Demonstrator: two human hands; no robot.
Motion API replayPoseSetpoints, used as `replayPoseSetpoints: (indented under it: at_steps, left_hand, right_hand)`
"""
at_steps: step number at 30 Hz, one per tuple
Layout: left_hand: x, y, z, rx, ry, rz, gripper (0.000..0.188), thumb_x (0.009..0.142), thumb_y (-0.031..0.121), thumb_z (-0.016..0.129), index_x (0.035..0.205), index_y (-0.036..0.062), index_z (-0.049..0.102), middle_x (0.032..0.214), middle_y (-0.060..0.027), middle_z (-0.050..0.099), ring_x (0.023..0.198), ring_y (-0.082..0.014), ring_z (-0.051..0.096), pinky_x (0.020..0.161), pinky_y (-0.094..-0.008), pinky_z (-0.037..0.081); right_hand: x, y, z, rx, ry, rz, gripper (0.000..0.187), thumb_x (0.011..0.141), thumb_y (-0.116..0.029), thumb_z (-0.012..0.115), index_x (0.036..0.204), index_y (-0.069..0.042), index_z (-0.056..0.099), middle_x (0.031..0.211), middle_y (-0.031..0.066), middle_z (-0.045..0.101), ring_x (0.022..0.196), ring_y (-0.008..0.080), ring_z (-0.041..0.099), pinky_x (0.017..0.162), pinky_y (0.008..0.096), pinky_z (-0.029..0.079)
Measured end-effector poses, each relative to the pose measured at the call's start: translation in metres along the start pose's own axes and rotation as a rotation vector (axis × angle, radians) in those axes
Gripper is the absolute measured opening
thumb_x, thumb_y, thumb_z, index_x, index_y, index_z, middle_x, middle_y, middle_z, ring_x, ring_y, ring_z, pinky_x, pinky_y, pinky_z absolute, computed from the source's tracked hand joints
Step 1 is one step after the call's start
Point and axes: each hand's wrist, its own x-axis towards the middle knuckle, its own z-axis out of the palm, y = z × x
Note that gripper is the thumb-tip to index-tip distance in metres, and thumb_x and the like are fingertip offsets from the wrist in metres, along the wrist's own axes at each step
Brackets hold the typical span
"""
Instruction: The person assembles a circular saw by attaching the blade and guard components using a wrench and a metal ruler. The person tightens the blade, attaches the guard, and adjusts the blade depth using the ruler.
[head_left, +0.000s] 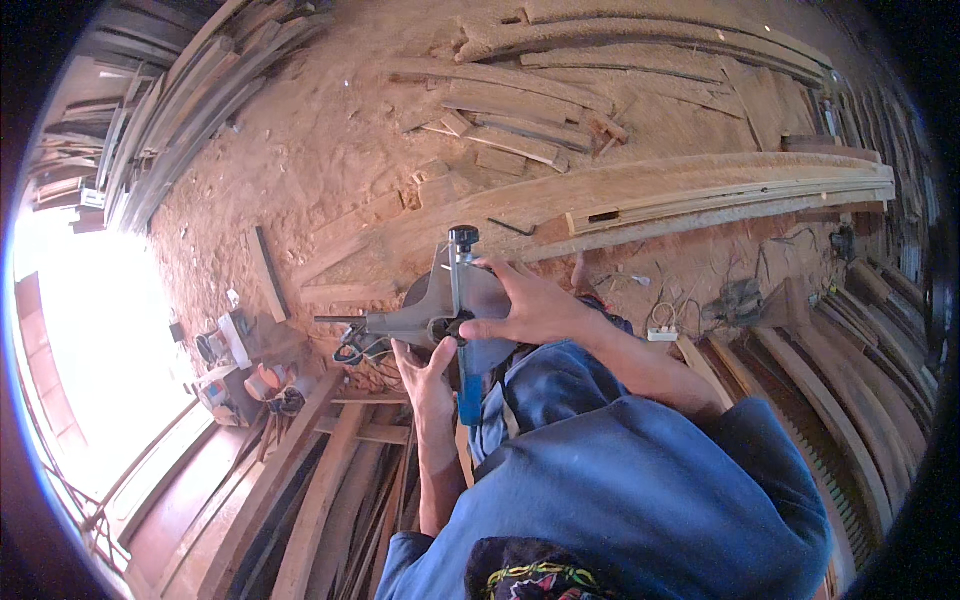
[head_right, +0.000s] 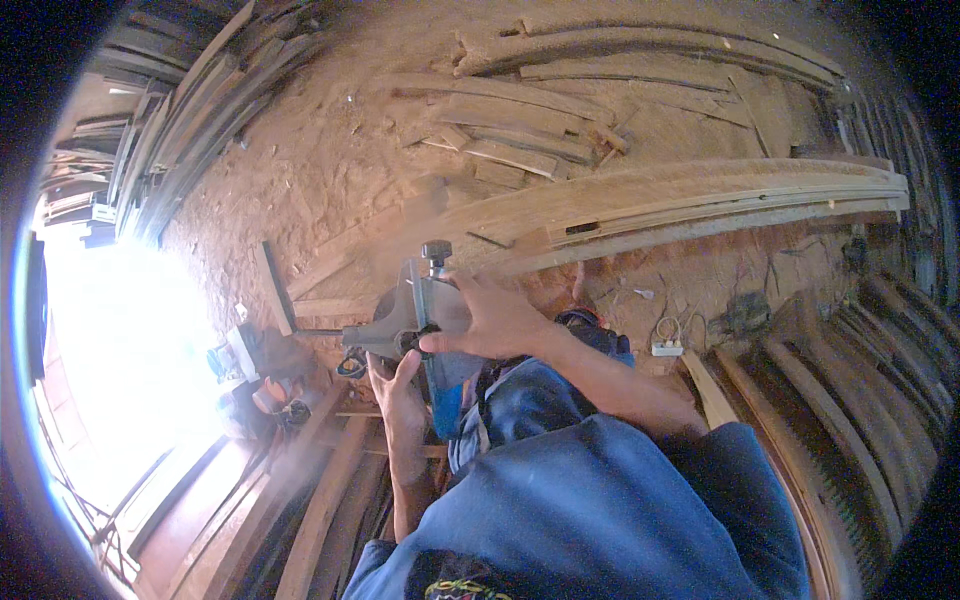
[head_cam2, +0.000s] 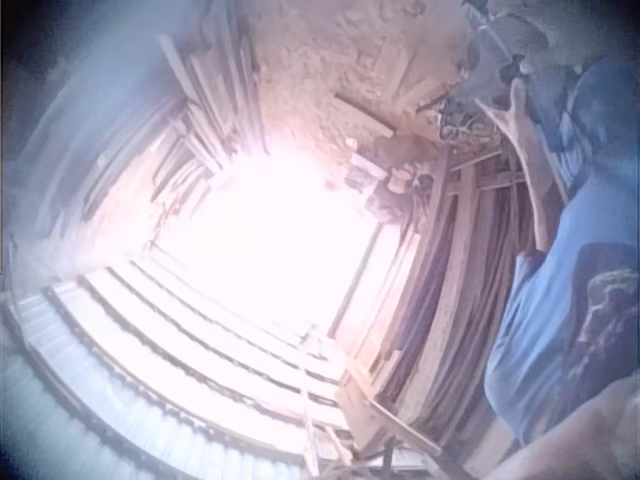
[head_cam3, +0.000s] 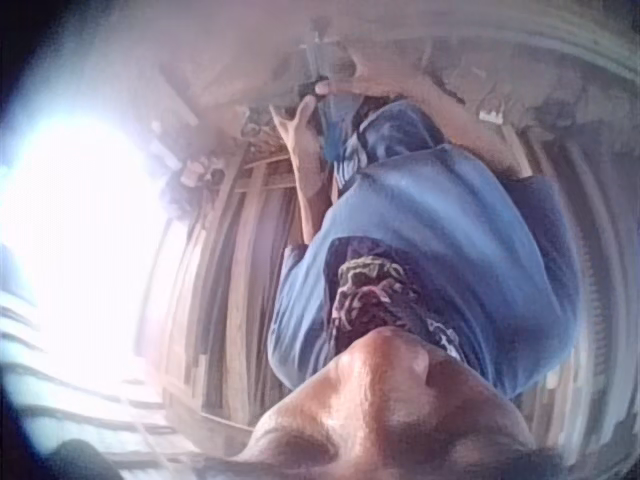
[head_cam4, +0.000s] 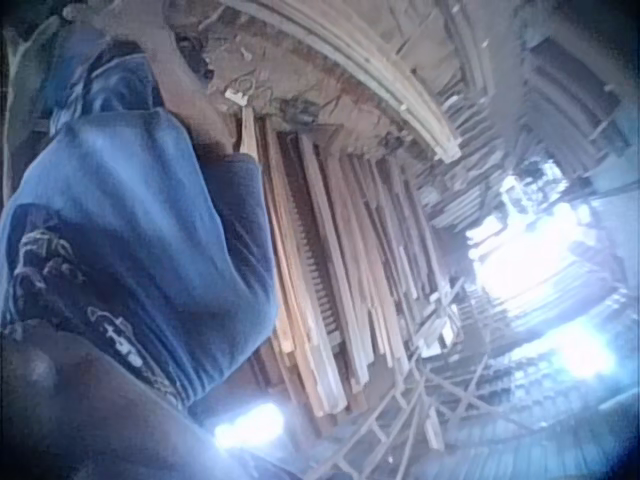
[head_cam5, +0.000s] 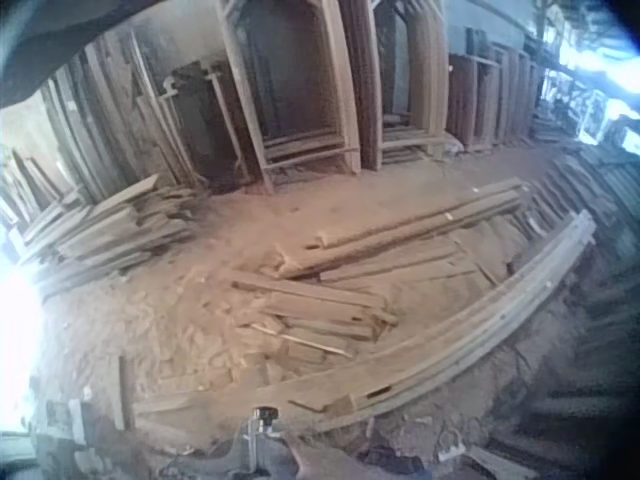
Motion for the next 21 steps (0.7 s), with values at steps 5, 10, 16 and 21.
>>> replayPoseSetpoints:
  at_steps: [5, 10, 16, 21]
  left_hand:
    - [0.001, 0.0, -0.003, 0.045, 0.009, 0.027, 0.079, 0.077, 0.002, 0.082, 0.145, 0.0012, 0.043, 0.133, -0.0122, 0.058, 0.123, -0.0241, 0.058, 0.106, -0.0381, 0.045]
    - [0.0, 0.004, -0.004, 0.088, 0.016, 0.026, 0.075, 0.078, -0.002, 0.082, 0.143, 0.0004, 0.045, 0.133, -0.0126, 0.059, 0.122, -0.0246, 0.059, 0.105, -0.0374, 0.048]
    - [0.001, 0.013, 0.006, 0.212, 0.113, 0.051, 0.073, 0.078, -0.002, 0.081, 0.141, -0.0003, 0.045, 0.13, -0.0135, 0.06, 0.12, -0.0237, 0.06, 0.105, -0.037, 0.048]
    - [-0.001, 0.014, 0.007, 0.123, 0.109, 0.05, 0.07, 0.079, -0.003, 0.08, 0.14, -0.0013, 0.047, 0.129, -0.0135, 0.06, 0.119, -0.0237, 0.06, 0.104, -0.0373, 0.048]
  right_hand:
    - [-0.003, -0.005, 0.022, -0.069, 0.185, 0.008, 0.107, 0.074, -0.066, 0.08, 0.147, 0.002, 0.042, 0.132, 0.0336, 0.058, 0.13, 0.047, 0.054, 0.111, 0.0524, 0.042]
    - [-0.002, -0.017, 0.018, -0.095, 0.193, -0.018, 0.097, 0.076, -0.059, 0.082, 0.143, 0.001, 0.044, 0.129, 0.0324, 0.061, 0.124, 0.0464, 0.059, 0.104, 0.0508, 0.047]
    - [-0.004, -0.029, 0.016, -0.11, 0.219, -0.02, 0.089, 0.078, -0.056, 0.082, 0.14, -0.002, 0.047, 0.128, 0.0317, 0.062, 0.12, 0.0471, 0.061, 0.101, 0.051, 0.05]
    - [-0.002, -0.023, 0.017, -0.094, 0.225, -0.04, 0.084, 0.08, -0.055, 0.081, 0.138, -0.002, 0.049, 0.128, 0.0298, 0.063, 0.119, 0.0459, 0.062, 0.1, 0.0505, 0.05]
